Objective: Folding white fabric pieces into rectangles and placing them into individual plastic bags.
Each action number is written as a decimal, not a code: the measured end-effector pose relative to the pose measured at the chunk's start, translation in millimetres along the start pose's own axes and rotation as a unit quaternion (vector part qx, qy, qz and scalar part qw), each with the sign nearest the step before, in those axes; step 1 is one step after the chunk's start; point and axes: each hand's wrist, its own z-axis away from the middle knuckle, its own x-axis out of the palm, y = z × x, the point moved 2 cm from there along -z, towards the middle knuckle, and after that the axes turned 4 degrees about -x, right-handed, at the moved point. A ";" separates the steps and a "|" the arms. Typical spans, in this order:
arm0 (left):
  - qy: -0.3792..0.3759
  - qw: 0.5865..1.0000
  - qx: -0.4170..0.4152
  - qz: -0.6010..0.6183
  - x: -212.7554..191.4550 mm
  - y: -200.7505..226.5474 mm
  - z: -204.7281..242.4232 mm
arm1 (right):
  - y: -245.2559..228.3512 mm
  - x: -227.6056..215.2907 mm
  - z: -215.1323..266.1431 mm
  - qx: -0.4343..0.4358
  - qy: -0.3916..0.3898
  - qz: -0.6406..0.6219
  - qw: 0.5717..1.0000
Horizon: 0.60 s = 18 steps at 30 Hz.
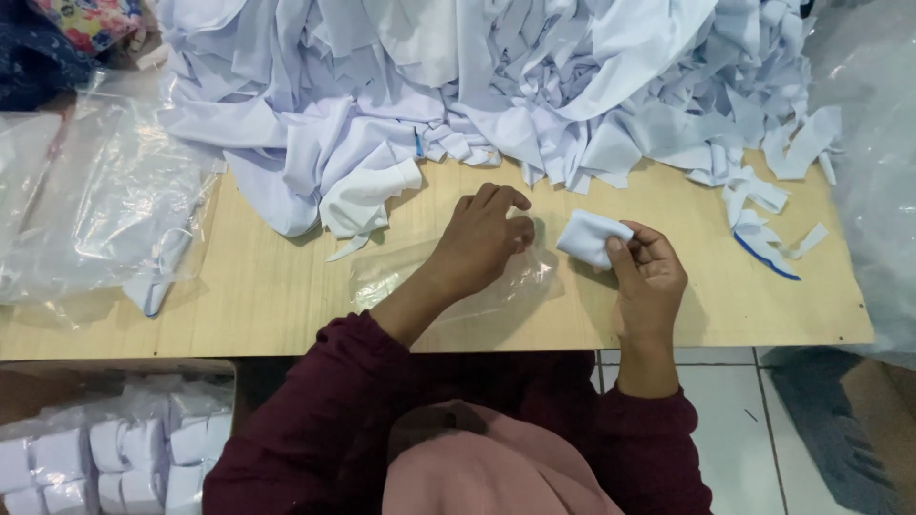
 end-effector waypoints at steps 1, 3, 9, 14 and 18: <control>-0.006 1.000 0.003 0.002 -1.3 1.1 0.2 | -2.3 3.5 0.7 0.003 0.006 0.002 1.000; -0.003 0.999 -0.022 0.025 -4.5 0.3 2.0 | -5.4 13.8 0.7 0.025 -0.013 -0.021 0.999; 0.019 0.996 -0.011 0.081 -17.3 8.7 8.8 | -20.7 30.2 2.6 0.033 -0.071 0.018 0.997; 0.033 0.992 0.001 0.124 -43.3 14.6 13.3 | -45.8 26.4 -5.1 0.040 -0.117 0.068 0.990; 0.056 0.980 0.022 0.189 -47.7 10.2 12.4 | -69.4 26.8 -10.0 0.059 -0.182 0.114 0.975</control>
